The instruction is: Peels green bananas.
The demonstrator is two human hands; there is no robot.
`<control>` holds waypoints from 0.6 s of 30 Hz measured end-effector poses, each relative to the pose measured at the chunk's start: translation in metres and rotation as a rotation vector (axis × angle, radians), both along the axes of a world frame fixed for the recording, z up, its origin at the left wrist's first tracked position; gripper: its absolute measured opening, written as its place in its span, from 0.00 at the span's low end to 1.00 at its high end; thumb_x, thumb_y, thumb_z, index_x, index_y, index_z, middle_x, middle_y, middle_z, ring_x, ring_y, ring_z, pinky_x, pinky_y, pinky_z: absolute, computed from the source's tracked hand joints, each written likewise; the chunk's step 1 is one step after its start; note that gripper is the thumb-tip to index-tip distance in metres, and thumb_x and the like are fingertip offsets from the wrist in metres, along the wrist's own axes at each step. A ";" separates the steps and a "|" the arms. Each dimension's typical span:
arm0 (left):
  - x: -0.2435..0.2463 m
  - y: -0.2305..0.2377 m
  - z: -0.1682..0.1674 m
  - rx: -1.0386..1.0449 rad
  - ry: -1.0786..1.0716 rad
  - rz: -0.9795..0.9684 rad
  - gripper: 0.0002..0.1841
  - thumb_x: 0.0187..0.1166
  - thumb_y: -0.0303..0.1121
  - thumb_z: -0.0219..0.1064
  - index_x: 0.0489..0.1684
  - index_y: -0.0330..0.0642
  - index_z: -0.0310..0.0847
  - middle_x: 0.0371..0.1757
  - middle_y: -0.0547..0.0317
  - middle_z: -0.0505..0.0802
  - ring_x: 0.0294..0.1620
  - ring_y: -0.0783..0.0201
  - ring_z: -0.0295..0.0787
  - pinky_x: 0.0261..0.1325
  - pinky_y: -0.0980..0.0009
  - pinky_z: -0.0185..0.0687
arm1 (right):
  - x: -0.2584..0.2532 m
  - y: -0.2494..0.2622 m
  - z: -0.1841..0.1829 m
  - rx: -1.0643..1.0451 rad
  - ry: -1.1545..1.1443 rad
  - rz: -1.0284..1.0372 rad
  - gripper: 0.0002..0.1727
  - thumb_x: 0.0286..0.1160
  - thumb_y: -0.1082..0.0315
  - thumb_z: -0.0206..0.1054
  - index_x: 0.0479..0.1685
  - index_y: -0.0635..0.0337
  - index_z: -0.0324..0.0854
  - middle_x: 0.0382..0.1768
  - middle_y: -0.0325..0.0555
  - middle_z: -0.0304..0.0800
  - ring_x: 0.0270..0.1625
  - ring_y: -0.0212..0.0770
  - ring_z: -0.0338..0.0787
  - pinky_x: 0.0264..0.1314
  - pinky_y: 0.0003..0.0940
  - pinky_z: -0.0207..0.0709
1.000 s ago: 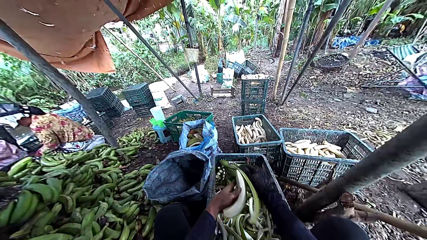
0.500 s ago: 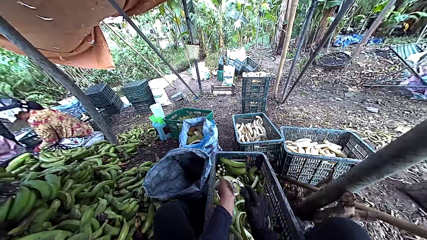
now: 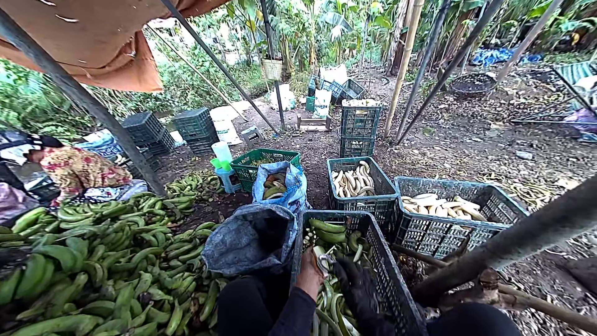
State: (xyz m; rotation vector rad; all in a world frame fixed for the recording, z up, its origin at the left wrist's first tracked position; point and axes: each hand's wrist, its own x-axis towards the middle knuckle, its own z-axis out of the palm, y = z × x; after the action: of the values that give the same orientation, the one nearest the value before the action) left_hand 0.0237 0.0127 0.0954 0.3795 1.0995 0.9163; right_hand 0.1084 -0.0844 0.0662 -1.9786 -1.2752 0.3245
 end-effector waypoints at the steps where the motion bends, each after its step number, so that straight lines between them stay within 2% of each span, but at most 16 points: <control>1: 0.001 -0.003 0.000 -0.036 -0.001 0.021 0.19 0.94 0.44 0.39 0.46 0.41 0.71 0.28 0.56 0.78 0.23 0.63 0.75 0.25 0.68 0.73 | -0.008 -0.010 -0.014 0.051 0.017 -0.035 0.26 0.84 0.44 0.56 0.62 0.51 0.91 0.49 0.56 0.95 0.55 0.63 0.92 0.57 0.70 0.78; 4: 0.005 -0.012 -0.003 -0.059 0.009 0.002 0.16 0.93 0.40 0.41 0.40 0.42 0.70 0.24 0.58 0.76 0.19 0.66 0.72 0.21 0.71 0.71 | -0.015 -0.020 -0.036 0.145 0.013 -0.118 0.25 0.83 0.46 0.57 0.59 0.51 0.93 0.47 0.56 0.95 0.54 0.64 0.92 0.56 0.72 0.76; 6: 0.009 -0.021 -0.001 0.022 0.066 -0.059 0.16 0.93 0.38 0.42 0.37 0.41 0.71 0.20 0.61 0.78 0.17 0.70 0.75 0.19 0.75 0.73 | -0.008 -0.012 -0.028 0.020 0.055 -0.096 0.27 0.86 0.42 0.53 0.61 0.47 0.92 0.50 0.54 0.95 0.57 0.60 0.91 0.59 0.69 0.76; 8: 0.001 -0.025 -0.001 0.191 0.195 -0.233 0.17 0.94 0.37 0.47 0.49 0.34 0.80 0.30 0.57 0.85 0.26 0.69 0.81 0.32 0.72 0.79 | 0.011 0.005 -0.009 -0.248 0.149 -0.029 0.31 0.90 0.39 0.43 0.69 0.43 0.87 0.57 0.52 0.94 0.63 0.56 0.90 0.65 0.67 0.75; 10: -0.019 -0.023 -0.004 0.334 0.222 -0.484 0.19 0.95 0.37 0.46 0.66 0.30 0.75 0.40 0.55 0.88 0.36 0.69 0.85 0.45 0.70 0.84 | 0.035 0.021 0.005 -0.479 0.154 0.067 0.32 0.95 0.43 0.36 0.83 0.44 0.74 0.70 0.56 0.87 0.71 0.62 0.86 0.70 0.70 0.72; 11: -0.028 -0.021 -0.007 0.381 0.166 -0.558 0.19 0.94 0.34 0.43 0.70 0.30 0.72 0.39 0.58 0.89 0.36 0.71 0.86 0.45 0.72 0.85 | 0.046 0.027 0.010 -0.563 0.114 0.112 0.32 0.96 0.46 0.34 0.87 0.46 0.69 0.74 0.59 0.84 0.74 0.64 0.84 0.72 0.71 0.71; 13: -0.037 -0.018 -0.017 0.311 -0.021 -0.508 0.19 0.94 0.34 0.35 0.61 0.35 0.72 0.31 0.59 0.90 0.29 0.69 0.88 0.35 0.74 0.87 | 0.058 0.031 0.013 -0.576 0.085 0.090 0.33 0.96 0.44 0.33 0.85 0.48 0.71 0.71 0.60 0.85 0.72 0.64 0.85 0.71 0.70 0.72; 15: -0.032 -0.012 -0.019 0.122 -0.117 -0.294 0.28 0.96 0.44 0.31 0.46 0.36 0.78 0.22 0.54 0.87 0.19 0.63 0.84 0.21 0.71 0.81 | 0.056 0.028 0.011 -0.426 0.172 0.052 0.36 0.92 0.36 0.37 0.74 0.47 0.81 0.63 0.56 0.91 0.67 0.57 0.88 0.69 0.67 0.73; 16: -0.028 -0.007 -0.018 0.050 -0.126 -0.222 0.31 0.95 0.50 0.31 0.42 0.37 0.78 0.21 0.54 0.85 0.16 0.62 0.81 0.16 0.70 0.77 | 0.051 0.023 0.008 -0.352 0.184 0.096 0.34 0.90 0.36 0.41 0.72 0.45 0.83 0.60 0.52 0.92 0.64 0.54 0.89 0.69 0.66 0.73; 17: -0.025 -0.004 -0.018 0.020 -0.115 -0.177 0.32 0.94 0.54 0.32 0.42 0.39 0.77 0.21 0.54 0.84 0.15 0.62 0.80 0.14 0.69 0.76 | 0.043 0.017 0.006 -0.294 0.165 0.152 0.31 0.89 0.37 0.46 0.72 0.44 0.84 0.60 0.50 0.93 0.63 0.52 0.90 0.68 0.64 0.75; 18: -0.022 -0.003 -0.016 0.015 -0.090 -0.157 0.28 0.94 0.52 0.35 0.43 0.40 0.77 0.22 0.55 0.85 0.16 0.63 0.81 0.16 0.69 0.78 | 0.034 0.008 0.002 -0.240 0.129 0.204 0.30 0.88 0.38 0.50 0.71 0.44 0.86 0.60 0.49 0.93 0.64 0.51 0.91 0.68 0.64 0.75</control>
State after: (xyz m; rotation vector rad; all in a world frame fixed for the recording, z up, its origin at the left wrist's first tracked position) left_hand 0.0016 0.0096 0.0796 0.4270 0.9674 0.7958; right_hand 0.1424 -0.0761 0.0678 -1.9884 -1.4106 0.7227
